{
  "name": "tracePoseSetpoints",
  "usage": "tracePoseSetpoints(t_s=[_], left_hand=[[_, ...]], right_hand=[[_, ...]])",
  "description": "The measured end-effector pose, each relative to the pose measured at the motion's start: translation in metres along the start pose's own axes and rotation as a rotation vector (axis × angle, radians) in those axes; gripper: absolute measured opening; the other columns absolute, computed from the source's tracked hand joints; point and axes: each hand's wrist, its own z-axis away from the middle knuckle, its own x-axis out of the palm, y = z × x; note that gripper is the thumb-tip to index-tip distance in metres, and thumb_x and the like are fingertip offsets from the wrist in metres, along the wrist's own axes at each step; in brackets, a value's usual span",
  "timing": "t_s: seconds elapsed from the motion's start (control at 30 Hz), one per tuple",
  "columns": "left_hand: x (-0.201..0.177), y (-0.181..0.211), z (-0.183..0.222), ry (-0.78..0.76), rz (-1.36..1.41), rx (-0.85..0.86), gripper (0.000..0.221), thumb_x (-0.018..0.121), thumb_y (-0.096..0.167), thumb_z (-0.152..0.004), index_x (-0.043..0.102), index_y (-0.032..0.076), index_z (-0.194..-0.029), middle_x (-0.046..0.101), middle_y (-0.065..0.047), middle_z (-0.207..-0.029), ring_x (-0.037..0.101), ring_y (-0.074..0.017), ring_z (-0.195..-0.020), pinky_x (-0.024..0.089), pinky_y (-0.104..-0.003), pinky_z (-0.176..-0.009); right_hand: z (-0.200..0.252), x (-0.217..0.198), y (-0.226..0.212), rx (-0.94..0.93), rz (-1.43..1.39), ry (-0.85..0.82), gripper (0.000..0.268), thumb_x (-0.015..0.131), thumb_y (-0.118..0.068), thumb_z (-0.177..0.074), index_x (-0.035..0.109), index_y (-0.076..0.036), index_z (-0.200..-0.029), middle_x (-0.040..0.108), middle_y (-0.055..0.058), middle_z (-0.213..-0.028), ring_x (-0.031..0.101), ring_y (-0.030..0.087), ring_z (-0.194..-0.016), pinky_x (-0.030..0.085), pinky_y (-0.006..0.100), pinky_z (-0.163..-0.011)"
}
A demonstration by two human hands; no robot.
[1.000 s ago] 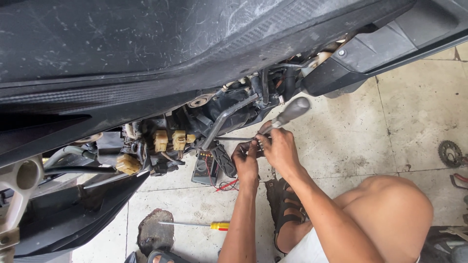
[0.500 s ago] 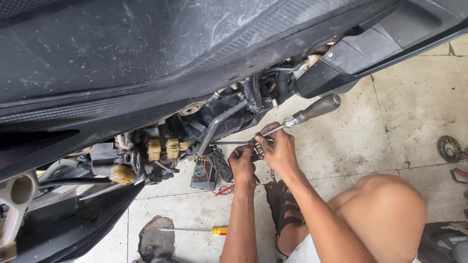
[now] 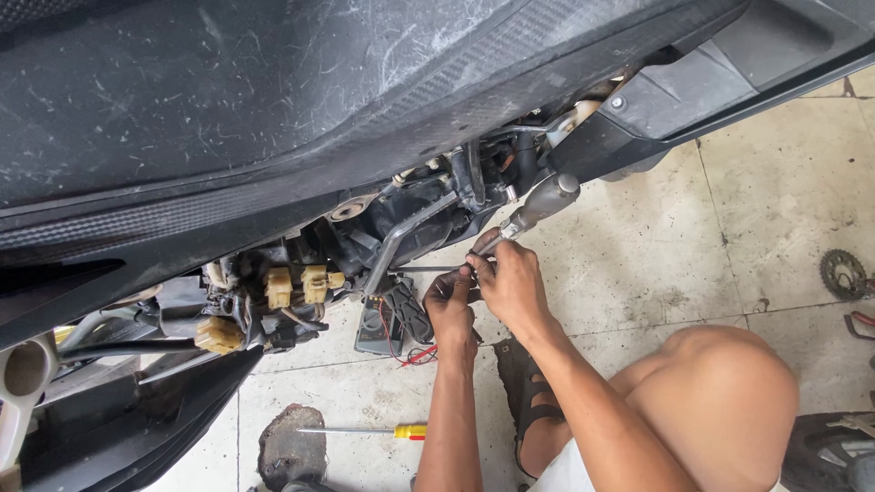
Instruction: Repair the electrical wiring of a motorcycle using a screwdriver and hands
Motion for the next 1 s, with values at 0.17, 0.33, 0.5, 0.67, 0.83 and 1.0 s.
tracePoseSetpoints(t_s=[0.17,0.33,0.5,0.67,0.83,1.0], left_hand=[[-0.005,-0.010,-0.007,-0.019,0.010,0.017,0.015,0.077,0.014,-0.091,0.070,0.005,-0.083,0.061,-0.007,-0.064,0.069,-0.0176,-0.051,0.030,-0.015,-0.035],[0.000,0.011,0.008,-0.038,0.017,-0.002,0.013,0.077,0.011,-0.089,0.069,0.003,-0.081,0.062,-0.009,-0.061,0.069,-0.0186,-0.050,0.029,-0.015,-0.034],[0.002,0.020,0.015,-0.035,0.021,0.005,0.016,0.079,0.009,-0.086,0.068,0.004,-0.076,0.063,-0.012,-0.054,0.066,-0.0155,-0.046,0.026,-0.016,-0.036],[-0.002,-0.004,-0.002,-0.018,0.025,0.036,0.013,0.078,0.007,-0.086,0.070,0.004,-0.077,0.064,-0.011,-0.058,0.068,-0.0151,-0.049,0.029,-0.015,-0.037],[0.000,0.002,0.005,-0.022,0.025,0.069,0.012,0.079,0.007,-0.086,0.071,0.005,-0.078,0.065,-0.010,-0.062,0.067,-0.0156,-0.049,0.034,-0.017,-0.043],[0.000,0.001,0.005,-0.039,0.008,0.075,0.014,0.078,0.007,-0.089,0.070,0.004,-0.078,0.065,-0.011,-0.065,0.069,-0.0187,-0.051,0.037,-0.019,-0.045]], right_hand=[[-0.003,-0.002,-0.003,-0.010,0.020,-0.027,0.009,0.075,-0.010,-0.088,0.070,-0.006,-0.094,0.075,0.020,-0.086,0.076,0.038,-0.081,0.062,0.043,-0.068],[-0.007,0.000,0.014,0.059,-0.017,-0.084,0.011,0.073,-0.008,-0.091,0.070,-0.002,-0.099,0.073,0.020,-0.086,0.067,0.018,-0.047,0.057,0.030,-0.049],[-0.007,0.001,0.021,0.081,-0.039,-0.139,0.013,0.071,-0.004,-0.090,0.069,0.002,-0.101,0.070,0.028,-0.087,0.074,0.038,-0.060,0.058,0.037,-0.045],[-0.004,-0.001,0.009,0.038,0.049,-0.120,0.013,0.073,-0.008,-0.090,0.071,0.000,-0.100,0.072,0.025,-0.087,0.075,0.040,-0.076,0.061,0.045,-0.061],[-0.003,0.000,0.004,0.066,0.000,-0.084,0.010,0.073,-0.006,-0.089,0.070,0.001,-0.096,0.072,0.026,-0.085,0.074,0.044,-0.074,0.061,0.044,-0.057],[-0.004,0.004,0.025,0.078,-0.012,-0.091,0.007,0.073,-0.005,-0.089,0.070,-0.001,-0.095,0.072,0.025,-0.085,0.074,0.035,-0.058,0.060,0.037,-0.043]])
